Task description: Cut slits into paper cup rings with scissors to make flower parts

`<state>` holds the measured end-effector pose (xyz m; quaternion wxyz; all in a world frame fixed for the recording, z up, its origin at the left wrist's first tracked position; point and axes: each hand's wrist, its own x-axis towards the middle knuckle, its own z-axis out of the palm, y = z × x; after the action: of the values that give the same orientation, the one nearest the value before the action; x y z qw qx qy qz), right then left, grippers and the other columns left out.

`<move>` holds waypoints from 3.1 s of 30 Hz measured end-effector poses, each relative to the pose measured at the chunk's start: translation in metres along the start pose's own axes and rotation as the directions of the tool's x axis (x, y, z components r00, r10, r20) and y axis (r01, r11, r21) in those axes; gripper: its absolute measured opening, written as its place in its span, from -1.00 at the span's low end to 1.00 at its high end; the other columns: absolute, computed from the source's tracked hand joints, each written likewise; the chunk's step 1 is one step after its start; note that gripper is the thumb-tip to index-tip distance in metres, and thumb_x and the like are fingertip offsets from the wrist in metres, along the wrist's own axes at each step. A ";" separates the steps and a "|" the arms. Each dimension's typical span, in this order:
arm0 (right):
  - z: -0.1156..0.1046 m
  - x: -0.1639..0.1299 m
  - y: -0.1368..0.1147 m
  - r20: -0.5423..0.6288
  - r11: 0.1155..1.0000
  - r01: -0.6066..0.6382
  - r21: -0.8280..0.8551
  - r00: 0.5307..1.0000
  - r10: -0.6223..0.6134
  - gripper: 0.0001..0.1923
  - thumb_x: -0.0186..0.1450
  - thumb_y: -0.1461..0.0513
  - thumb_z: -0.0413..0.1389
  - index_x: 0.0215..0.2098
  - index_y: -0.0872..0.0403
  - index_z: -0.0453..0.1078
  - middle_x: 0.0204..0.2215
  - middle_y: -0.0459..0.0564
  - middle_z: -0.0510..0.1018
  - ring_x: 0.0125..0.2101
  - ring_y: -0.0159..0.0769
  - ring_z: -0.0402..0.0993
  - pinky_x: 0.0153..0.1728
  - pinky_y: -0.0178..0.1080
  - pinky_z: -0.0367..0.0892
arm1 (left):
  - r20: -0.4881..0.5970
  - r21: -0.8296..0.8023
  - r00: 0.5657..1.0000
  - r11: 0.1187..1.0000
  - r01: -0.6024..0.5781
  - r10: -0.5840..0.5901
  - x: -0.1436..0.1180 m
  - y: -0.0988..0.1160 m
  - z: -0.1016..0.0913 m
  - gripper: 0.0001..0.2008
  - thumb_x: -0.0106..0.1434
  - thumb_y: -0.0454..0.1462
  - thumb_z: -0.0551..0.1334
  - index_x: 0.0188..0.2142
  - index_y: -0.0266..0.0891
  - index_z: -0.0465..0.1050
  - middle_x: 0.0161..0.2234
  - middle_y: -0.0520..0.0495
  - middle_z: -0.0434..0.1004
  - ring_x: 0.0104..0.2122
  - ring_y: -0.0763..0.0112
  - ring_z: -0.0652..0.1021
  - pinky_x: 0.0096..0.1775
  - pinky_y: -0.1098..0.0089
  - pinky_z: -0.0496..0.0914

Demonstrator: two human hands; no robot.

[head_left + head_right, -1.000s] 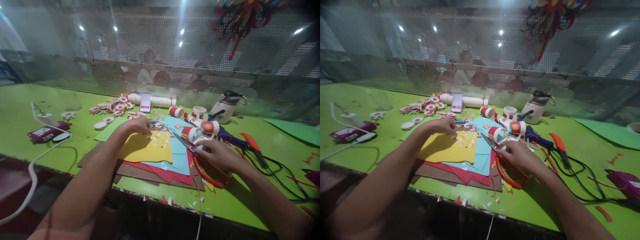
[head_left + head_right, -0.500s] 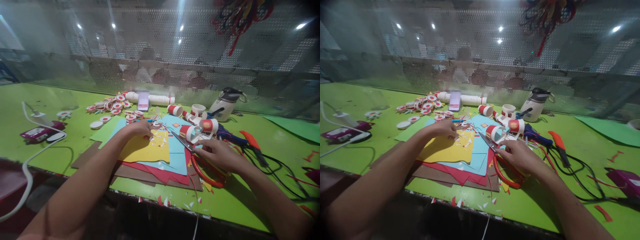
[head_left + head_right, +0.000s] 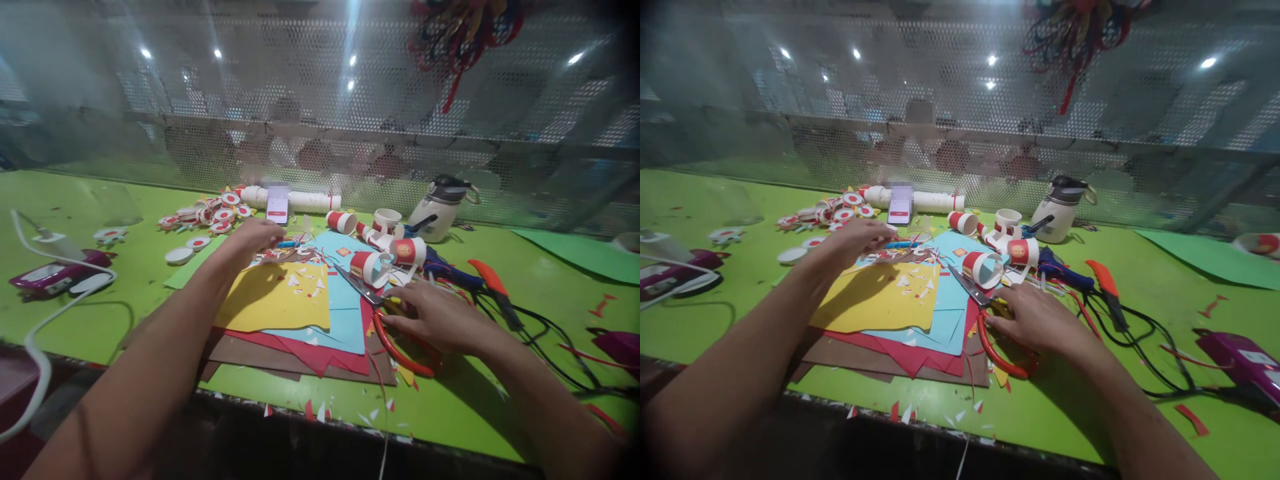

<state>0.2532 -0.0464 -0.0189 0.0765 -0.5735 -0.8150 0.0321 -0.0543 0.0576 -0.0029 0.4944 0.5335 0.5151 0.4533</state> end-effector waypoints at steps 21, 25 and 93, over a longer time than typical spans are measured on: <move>-0.005 0.026 -0.072 -0.206 0.898 0.165 0.407 0.975 -0.086 -0.81 0.23 0.24 0.07 -0.43 0.15 0.50 -0.60 -0.07 0.45 -0.58 -0.38 0.27 -0.52 -0.31 0.10 | 0.344 -0.686 0.929 0.640 0.345 -0.132 -0.023 -0.004 0.050 -0.72 0.15 -0.14 0.10 -0.41 -0.39 0.31 -0.58 -0.09 0.27 -0.63 0.53 0.27 -0.63 0.53 0.18; 0.007 0.045 -0.085 -0.140 0.821 0.080 0.565 0.990 0.000 -0.73 0.22 0.16 0.06 -0.31 0.19 0.49 -0.71 -0.16 0.31 -0.67 -0.42 0.17 -0.62 -0.33 0.05 | 0.373 -0.705 0.926 0.630 0.326 -0.063 -0.032 0.001 0.055 -0.65 0.14 -0.09 0.13 -0.37 -0.42 0.33 -0.54 -0.13 0.31 -0.60 0.53 0.30 -0.60 0.53 0.22; -0.002 0.001 -0.016 0.227 0.976 -0.215 0.034 0.953 0.202 -0.75 0.31 0.20 0.06 -0.07 0.13 0.34 -0.12 0.01 0.46 -0.22 -0.23 0.45 -0.23 -0.11 0.40 | 0.167 -0.465 0.984 0.885 0.025 0.060 -0.028 -0.011 0.051 -0.83 -0.08 -0.38 0.38 -0.54 -0.38 0.39 -0.61 -0.05 0.45 -0.60 0.55 0.47 -0.52 0.55 0.33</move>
<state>0.2386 -0.0504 -0.0142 -0.0021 -0.6466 -0.7521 0.1275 -0.0068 0.0264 -0.0183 0.6474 0.4423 0.3409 0.5188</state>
